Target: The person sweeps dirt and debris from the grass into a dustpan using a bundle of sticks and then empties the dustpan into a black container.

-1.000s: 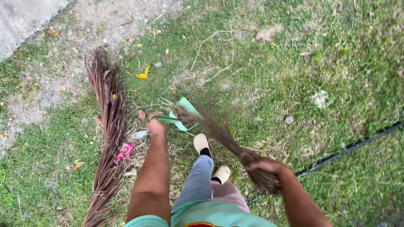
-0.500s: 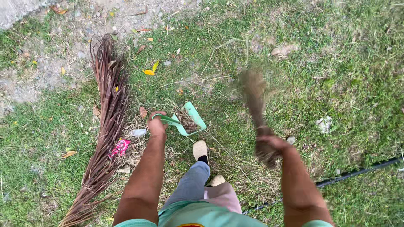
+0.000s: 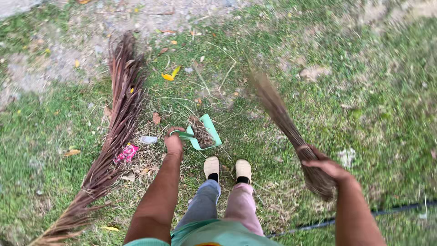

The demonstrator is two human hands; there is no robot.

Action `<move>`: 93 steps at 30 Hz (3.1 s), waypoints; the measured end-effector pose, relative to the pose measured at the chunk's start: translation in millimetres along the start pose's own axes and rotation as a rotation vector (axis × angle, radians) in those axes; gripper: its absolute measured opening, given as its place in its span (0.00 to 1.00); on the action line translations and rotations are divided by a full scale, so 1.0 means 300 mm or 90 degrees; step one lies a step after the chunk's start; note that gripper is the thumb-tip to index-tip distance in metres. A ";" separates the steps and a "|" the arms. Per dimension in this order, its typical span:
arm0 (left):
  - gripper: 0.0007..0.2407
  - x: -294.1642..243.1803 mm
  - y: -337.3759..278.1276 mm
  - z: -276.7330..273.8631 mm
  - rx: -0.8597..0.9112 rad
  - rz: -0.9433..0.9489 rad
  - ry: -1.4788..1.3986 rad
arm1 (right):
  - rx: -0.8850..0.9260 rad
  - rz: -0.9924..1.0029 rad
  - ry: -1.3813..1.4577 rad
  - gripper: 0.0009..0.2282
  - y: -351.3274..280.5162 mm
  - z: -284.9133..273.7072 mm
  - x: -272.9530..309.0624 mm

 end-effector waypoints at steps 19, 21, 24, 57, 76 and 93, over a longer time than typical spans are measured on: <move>0.08 0.272 -0.703 -0.641 -0.212 0.120 -0.273 | 0.050 0.089 -0.201 0.40 0.156 -0.358 0.085; 0.08 0.298 -0.819 -0.755 -0.252 0.118 -0.279 | 0.111 0.070 -0.169 0.40 0.260 -0.244 0.109; 0.09 0.365 -0.967 -0.902 -0.336 0.095 -0.266 | 0.244 0.149 -0.221 0.39 0.351 0.092 0.004; 0.10 1.026 -1.026 -1.364 -0.432 0.186 -0.175 | 0.267 0.198 -0.062 0.20 -0.299 0.447 -1.004; 0.08 1.054 -1.125 -1.586 -0.520 0.187 -0.574 | 0.218 0.148 -0.365 0.39 -0.031 1.071 -0.679; 0.08 0.917 -1.194 -1.730 -0.583 0.082 -0.512 | 0.257 0.110 -0.530 0.35 -0.002 1.278 -0.305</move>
Point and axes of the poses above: each hand's wrist, its own y-axis towards the middle knuckle, its own z-axis out of the palm, x = y × z, the point moved 10 cm from there along y, towards the middle knuckle, and after that the axes turned 2 degrees about z, right-handed, at the moved point
